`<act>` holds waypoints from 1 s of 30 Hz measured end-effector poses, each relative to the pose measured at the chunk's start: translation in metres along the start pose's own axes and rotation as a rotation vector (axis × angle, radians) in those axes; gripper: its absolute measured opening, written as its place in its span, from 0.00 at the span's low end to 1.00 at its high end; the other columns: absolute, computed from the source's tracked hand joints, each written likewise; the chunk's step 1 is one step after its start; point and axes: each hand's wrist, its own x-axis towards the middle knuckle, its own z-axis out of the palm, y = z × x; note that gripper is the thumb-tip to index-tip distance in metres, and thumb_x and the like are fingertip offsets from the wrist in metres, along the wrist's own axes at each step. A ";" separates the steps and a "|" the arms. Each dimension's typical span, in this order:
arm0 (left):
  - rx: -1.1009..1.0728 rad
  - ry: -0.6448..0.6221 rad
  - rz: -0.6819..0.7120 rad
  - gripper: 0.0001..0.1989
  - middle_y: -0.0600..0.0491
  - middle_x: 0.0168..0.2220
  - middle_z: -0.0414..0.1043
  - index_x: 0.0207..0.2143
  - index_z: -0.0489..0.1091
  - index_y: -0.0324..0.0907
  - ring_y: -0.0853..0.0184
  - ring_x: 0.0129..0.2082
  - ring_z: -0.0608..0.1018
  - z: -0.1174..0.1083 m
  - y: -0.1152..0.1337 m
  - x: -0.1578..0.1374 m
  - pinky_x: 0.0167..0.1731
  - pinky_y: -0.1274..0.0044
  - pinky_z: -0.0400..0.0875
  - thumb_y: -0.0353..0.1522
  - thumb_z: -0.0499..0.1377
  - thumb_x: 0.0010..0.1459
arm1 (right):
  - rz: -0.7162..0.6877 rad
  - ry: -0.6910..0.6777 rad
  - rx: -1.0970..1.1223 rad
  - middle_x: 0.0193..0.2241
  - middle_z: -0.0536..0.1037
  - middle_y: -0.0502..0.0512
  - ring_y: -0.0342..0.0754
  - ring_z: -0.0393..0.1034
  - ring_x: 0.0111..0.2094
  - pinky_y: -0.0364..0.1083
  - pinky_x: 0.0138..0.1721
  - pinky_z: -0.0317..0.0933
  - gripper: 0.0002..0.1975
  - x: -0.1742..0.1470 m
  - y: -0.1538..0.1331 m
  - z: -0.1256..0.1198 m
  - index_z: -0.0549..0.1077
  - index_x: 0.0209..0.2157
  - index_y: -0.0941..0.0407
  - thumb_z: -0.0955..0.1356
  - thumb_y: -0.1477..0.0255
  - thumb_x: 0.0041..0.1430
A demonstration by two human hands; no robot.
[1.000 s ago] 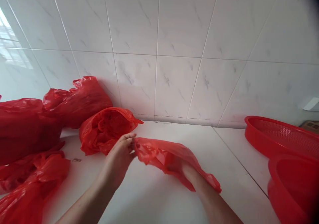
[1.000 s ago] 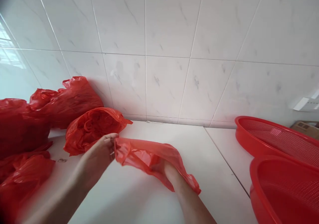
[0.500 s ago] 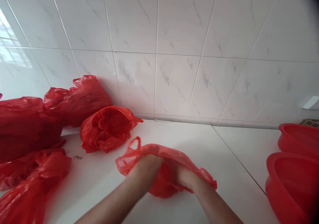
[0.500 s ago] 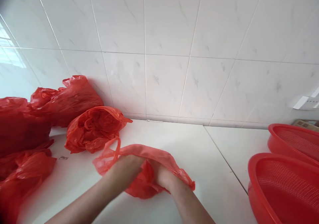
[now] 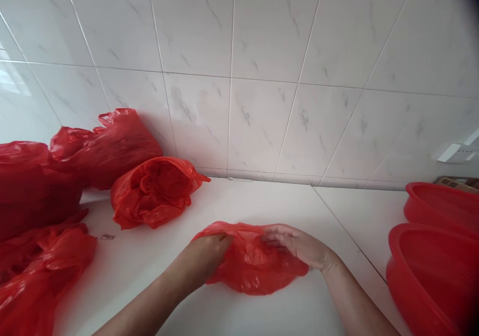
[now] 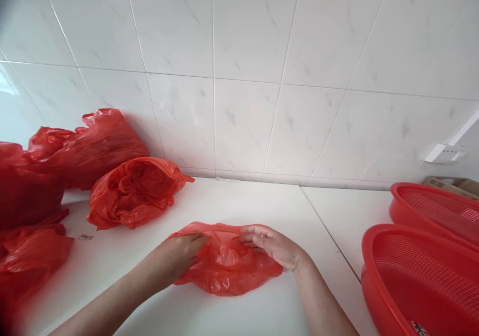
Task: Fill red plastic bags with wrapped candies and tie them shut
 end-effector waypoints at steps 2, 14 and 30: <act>0.248 -0.190 0.138 0.11 0.46 0.41 0.76 0.36 0.75 0.47 0.50 0.48 0.73 0.012 0.003 -0.006 0.48 0.66 0.65 0.28 0.60 0.49 | 0.032 0.128 0.031 0.44 0.75 0.58 0.49 0.72 0.41 0.48 0.42 0.63 0.23 0.006 0.006 0.001 0.69 0.49 0.54 0.64 0.54 0.59; 1.160 -0.579 0.541 0.13 0.52 0.35 0.73 0.23 0.66 0.42 0.65 0.35 0.74 0.026 0.009 -0.015 0.32 0.76 0.69 0.16 0.50 0.47 | 0.057 0.536 -0.039 0.24 0.66 0.47 0.36 0.58 0.19 0.38 0.18 0.49 0.17 0.019 0.013 -0.010 0.62 0.27 0.55 0.63 0.56 0.58; 0.173 0.135 -0.191 0.13 0.57 0.22 0.68 0.26 0.67 0.42 0.69 0.19 0.71 0.003 -0.027 0.006 0.20 0.78 0.65 0.43 0.58 0.53 | -0.013 0.310 -0.936 0.47 0.72 0.51 0.52 0.68 0.43 0.47 0.38 0.63 0.24 0.022 0.009 0.045 0.74 0.46 0.46 0.73 0.61 0.43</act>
